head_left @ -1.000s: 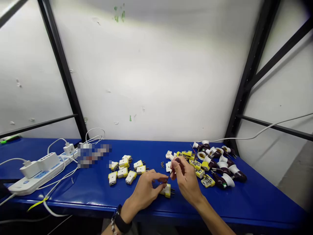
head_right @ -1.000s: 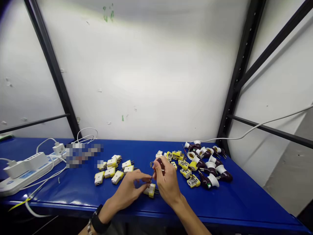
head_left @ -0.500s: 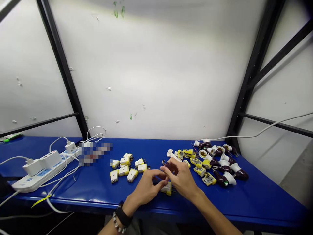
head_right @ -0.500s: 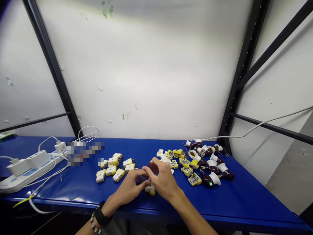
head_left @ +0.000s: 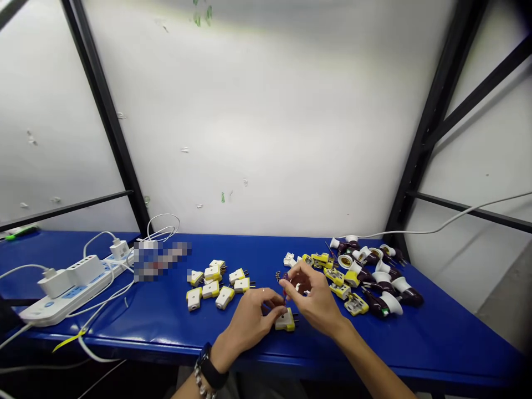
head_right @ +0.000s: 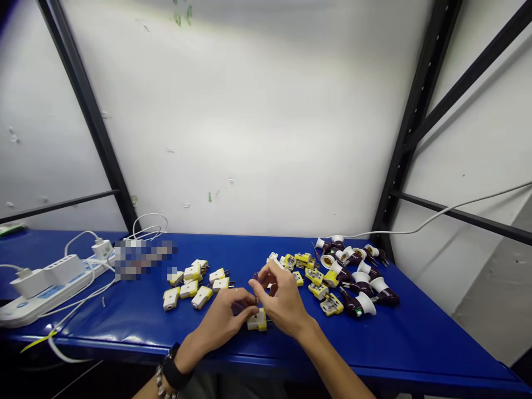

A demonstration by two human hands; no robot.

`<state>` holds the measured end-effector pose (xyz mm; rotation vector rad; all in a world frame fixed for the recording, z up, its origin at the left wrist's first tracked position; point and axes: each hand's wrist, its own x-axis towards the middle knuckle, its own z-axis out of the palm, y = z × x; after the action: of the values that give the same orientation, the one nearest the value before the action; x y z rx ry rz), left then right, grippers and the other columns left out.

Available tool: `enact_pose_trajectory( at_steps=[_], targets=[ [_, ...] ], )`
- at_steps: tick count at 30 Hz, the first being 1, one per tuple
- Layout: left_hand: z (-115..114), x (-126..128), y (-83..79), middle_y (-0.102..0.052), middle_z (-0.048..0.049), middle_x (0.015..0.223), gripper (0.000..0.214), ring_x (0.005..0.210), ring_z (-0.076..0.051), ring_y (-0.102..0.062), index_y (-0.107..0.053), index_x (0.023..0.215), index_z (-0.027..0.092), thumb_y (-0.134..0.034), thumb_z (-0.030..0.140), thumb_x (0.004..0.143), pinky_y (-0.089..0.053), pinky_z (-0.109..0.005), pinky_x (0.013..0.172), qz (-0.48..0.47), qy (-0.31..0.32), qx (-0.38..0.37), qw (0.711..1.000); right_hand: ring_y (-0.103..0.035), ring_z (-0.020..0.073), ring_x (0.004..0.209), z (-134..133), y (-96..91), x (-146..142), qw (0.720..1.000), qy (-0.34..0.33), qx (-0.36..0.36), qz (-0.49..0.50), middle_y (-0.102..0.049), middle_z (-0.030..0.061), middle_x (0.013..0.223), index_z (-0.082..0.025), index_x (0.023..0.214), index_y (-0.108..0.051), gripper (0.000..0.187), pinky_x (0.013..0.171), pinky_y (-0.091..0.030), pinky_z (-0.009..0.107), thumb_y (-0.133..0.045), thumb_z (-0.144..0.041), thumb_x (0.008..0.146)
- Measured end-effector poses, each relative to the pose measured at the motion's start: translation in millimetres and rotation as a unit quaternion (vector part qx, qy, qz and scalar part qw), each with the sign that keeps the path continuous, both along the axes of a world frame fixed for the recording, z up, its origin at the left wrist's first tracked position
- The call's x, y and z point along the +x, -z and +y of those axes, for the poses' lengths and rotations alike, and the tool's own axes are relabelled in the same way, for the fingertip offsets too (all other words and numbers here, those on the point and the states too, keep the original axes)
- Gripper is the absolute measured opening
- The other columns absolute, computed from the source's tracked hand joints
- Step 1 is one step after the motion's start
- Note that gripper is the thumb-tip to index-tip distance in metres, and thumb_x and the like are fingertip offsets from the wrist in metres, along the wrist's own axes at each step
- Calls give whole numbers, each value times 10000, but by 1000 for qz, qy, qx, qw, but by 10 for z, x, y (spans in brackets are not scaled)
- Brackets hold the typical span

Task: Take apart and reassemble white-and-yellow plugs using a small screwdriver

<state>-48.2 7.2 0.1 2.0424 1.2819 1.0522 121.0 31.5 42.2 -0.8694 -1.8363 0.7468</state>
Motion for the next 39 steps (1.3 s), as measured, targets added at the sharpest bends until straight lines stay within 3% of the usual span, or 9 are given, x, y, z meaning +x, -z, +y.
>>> enact_pose_trajectory(
  at_steps=[3, 8, 11, 15, 20, 26, 31, 36, 39],
  targets=[
    [14, 12, 8, -773, -22, 826, 111, 751, -186, -695, -749, 846, 211, -648, 242, 879, -500, -248, 691, 14, -1, 5, 1000, -626, 142, 569, -2, 16, -8, 1000, 14, 9, 16, -625, -14, 705, -222, 816, -518, 203, 500, -485, 245, -640, -361, 900],
    [-1, -4, 4, -783, -29, 873, 220, 793, -195, -706, -763, 883, 224, -557, 149, 909, -478, -256, 722, 64, 16, 31, 997, -627, 145, 626, -37, -5, 51, 998, -3, 57, -22, -675, 14, 820, -226, 1162, -621, 252, 531, -492, 248, -598, -308, 925],
    [-17, -15, -19, -780, -31, 900, 226, 823, -199, -702, -760, 884, 227, -552, 147, 917, -471, -260, 739, 81, 22, 37, 996, -654, 157, 686, -46, -24, 83, 996, -20, 66, -48, -720, 44, 918, -224, 1058, -696, 193, 573, -506, 263, -547, -297, 959],
    [-7, 0, -14, -776, -25, 906, 117, 829, -195, -696, -748, 890, 219, -634, 198, 892, -484, -251, 746, 48, 15, 24, 998, -657, 166, 660, -46, -37, 70, 996, -10, 65, -57, -728, 23, 799, -217, 971, -700, 123, 553, -488, 262, -604, -279, 925],
    [43, 16, 57, -776, -23, 820, 174, 736, -172, -690, -754, 824, 202, -602, 187, 908, -477, -234, 693, 30, 20, 14, 999, -613, 152, 578, -42, -45, 36, 995, 26, 75, -53, -668, -5, 666, -206, 857, -650, 93, 515, -467, 254, -655, -293, 889],
    [58, -23, 121, -770, -21, 805, 253, 705, -154, -671, -754, 800, 188, -543, 114, 917, -431, -227, 656, 40, 42, 47, 997, -688, 168, 735, -23, 41, 35, 995, -21, 83, -49, -751, 57, 946, -210, 1122, -681, 215, 599, -526, 263, -553, -263, 958],
    [39, -36, 134, -756, -19, 834, 217, 747, -164, -665, -742, 862, 196, -552, 112, 925, -427, -233, 674, 57, 42, 59, 996, -613, 143, 580, -22, 71, 26, 992, 37, 112, -48, -684, -1, 680, -202, 867, -681, 81, 519, -452, 252, -673, -280, 887],
    [33, -36, 132, -746, -23, 915, 257, 821, -171, -673, -737, 911, 209, -509, 96, 950, -444, -240, 724, 73, 53, 79, 993, -675, 159, 720, -37, 62, 49, 995, -2, 89, -33, -757, 50, 970, -218, 1106, -684, 199, 551, -496, 244, -622, -261, 922],
    [23, -29, 109, -734, -25, 935, 220, 834, -172, -665, -733, 911, 212, -540, 110, 942, -451, -241, 727, 89, 43, 83, 992, -670, 165, 708, -27, 81, 45, 991, 8, 125, -50, -760, 46, 886, -207, 1022, -719, 152, 593, -497, 259, -600, -260, 943]
  ],
)
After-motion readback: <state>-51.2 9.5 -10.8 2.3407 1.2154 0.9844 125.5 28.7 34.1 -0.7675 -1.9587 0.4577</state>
